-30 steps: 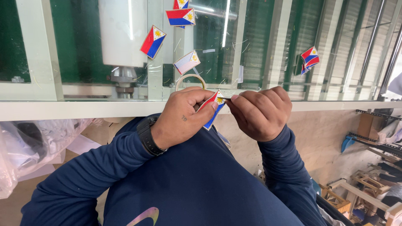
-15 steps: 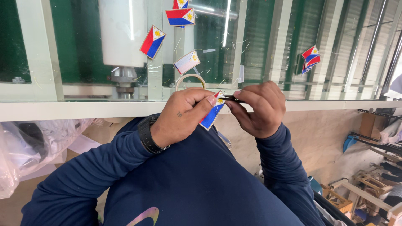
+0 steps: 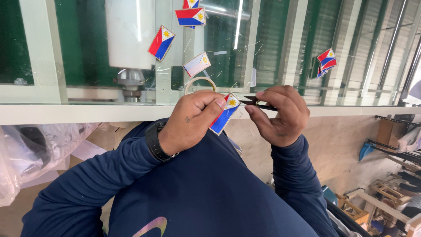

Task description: The person uses pliers to trim the edges of small Philippine flag stickers. They repeatedly adjust the sticker and pull away excess material with the pliers while working at a glass-fronted workstation.

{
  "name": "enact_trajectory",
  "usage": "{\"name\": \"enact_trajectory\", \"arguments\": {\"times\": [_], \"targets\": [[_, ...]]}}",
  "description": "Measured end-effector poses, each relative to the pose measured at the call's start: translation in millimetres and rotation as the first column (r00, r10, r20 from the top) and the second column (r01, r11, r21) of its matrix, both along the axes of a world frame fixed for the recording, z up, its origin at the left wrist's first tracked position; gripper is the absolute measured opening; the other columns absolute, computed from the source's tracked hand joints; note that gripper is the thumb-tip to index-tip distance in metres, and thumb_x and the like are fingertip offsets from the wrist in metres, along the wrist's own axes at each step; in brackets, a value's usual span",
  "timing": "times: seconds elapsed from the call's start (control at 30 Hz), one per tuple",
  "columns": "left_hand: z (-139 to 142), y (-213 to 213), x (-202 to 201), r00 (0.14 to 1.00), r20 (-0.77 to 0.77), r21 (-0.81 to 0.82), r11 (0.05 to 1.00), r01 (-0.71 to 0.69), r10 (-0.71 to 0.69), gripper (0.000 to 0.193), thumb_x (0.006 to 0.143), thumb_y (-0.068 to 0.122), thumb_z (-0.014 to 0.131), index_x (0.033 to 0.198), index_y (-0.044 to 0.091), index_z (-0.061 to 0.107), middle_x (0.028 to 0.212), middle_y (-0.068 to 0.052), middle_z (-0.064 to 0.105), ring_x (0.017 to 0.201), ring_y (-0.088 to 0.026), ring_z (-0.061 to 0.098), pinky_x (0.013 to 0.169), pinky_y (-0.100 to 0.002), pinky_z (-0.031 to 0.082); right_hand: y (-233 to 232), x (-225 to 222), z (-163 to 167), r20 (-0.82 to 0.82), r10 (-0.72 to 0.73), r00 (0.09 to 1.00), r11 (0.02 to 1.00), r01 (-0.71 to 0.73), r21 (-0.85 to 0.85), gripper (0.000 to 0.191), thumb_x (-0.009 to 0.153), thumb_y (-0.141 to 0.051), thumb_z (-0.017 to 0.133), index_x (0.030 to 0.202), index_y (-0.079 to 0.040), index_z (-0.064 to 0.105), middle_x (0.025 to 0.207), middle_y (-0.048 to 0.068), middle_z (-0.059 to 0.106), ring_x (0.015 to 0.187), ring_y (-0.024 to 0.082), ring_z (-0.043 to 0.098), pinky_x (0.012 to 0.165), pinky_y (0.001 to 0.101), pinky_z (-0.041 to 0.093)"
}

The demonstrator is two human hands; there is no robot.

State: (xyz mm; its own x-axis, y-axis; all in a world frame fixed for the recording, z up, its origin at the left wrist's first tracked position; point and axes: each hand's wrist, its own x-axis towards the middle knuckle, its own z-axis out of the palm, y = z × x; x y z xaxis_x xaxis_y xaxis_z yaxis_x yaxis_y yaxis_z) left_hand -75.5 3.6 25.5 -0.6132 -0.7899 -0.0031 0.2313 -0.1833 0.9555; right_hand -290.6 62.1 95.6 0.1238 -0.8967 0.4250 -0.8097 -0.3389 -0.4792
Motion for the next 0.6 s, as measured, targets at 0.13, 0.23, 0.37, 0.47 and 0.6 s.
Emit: {"name": "enact_trajectory", "arguments": {"times": [0.13, 0.23, 0.37, 0.47, 0.6], "targets": [[3, -1, -2, 1.0, 0.009, 0.087, 0.996, 0.021, -0.022, 0.034, 0.109, 0.025, 0.052, 0.111, -0.004, 0.07, 0.084, -0.001, 0.068, 0.078, -0.003, 0.059, 0.07, -0.023, 0.051, -1, 7, 12, -0.224, 0.02, 0.974, 0.996, -0.038, -0.075, 0.034, 0.082, -0.008, 0.094, 0.103, -0.005, 0.066, 0.092, 0.009, 0.069, 0.075, 0.021, 0.06, 0.067, 0.0346, 0.046], [5, -2, -3, 0.998, 0.05, 0.145, 0.989, 0.042, -0.05, 0.036, 0.108, 0.026, 0.051, 0.108, -0.003, 0.071, 0.078, 0.0, 0.067, 0.072, -0.003, 0.057, 0.064, -0.023, 0.05, -5, 12, 14, -0.328, 0.048, 0.943, 0.991, -0.086, -0.103, 0.034, 0.084, -0.01, 0.094, 0.103, -0.007, 0.067, 0.092, 0.005, 0.069, 0.073, 0.02, 0.059, 0.066, 0.0362, 0.041], [7, -4, -2, 0.994, 0.094, 0.118, 0.992, 0.041, -0.052, 0.037, 0.108, 0.027, 0.05, 0.109, -0.003, 0.072, 0.072, 0.002, 0.064, 0.067, -0.002, 0.055, 0.06, -0.023, 0.049, -8, 14, 15, -0.387, 0.068, 0.92, 0.988, -0.116, -0.101, 0.032, 0.086, -0.011, 0.094, 0.104, -0.009, 0.067, 0.092, 0.002, 0.069, 0.073, 0.018, 0.06, 0.066, 0.0354, 0.039], [7, -5, -2, 0.996, 0.077, 0.149, 0.988, 0.043, -0.054, 0.037, 0.108, 0.027, 0.05, 0.109, -0.003, 0.072, 0.073, 0.002, 0.065, 0.068, -0.001, 0.054, 0.06, -0.023, 0.048, -10, 15, 15, -0.395, 0.078, 0.915, 0.987, -0.128, -0.102, 0.032, 0.086, -0.012, 0.094, 0.104, -0.009, 0.068, 0.091, 0.002, 0.069, 0.072, 0.018, 0.06, 0.066, 0.0348, 0.039], [7, -5, -3, 0.994, 0.09, 0.14, 0.989, 0.048, -0.061, 0.038, 0.109, 0.028, 0.05, 0.109, -0.003, 0.072, 0.072, 0.002, 0.064, 0.067, -0.001, 0.053, 0.059, -0.023, 0.048, -10, 17, 17, -0.416, 0.073, 0.906, 0.987, -0.124, -0.098, 0.031, 0.086, -0.012, 0.094, 0.103, -0.01, 0.069, 0.09, 0.001, 0.069, 0.071, 0.017, 0.059, 0.065, 0.0346, 0.038]]}}
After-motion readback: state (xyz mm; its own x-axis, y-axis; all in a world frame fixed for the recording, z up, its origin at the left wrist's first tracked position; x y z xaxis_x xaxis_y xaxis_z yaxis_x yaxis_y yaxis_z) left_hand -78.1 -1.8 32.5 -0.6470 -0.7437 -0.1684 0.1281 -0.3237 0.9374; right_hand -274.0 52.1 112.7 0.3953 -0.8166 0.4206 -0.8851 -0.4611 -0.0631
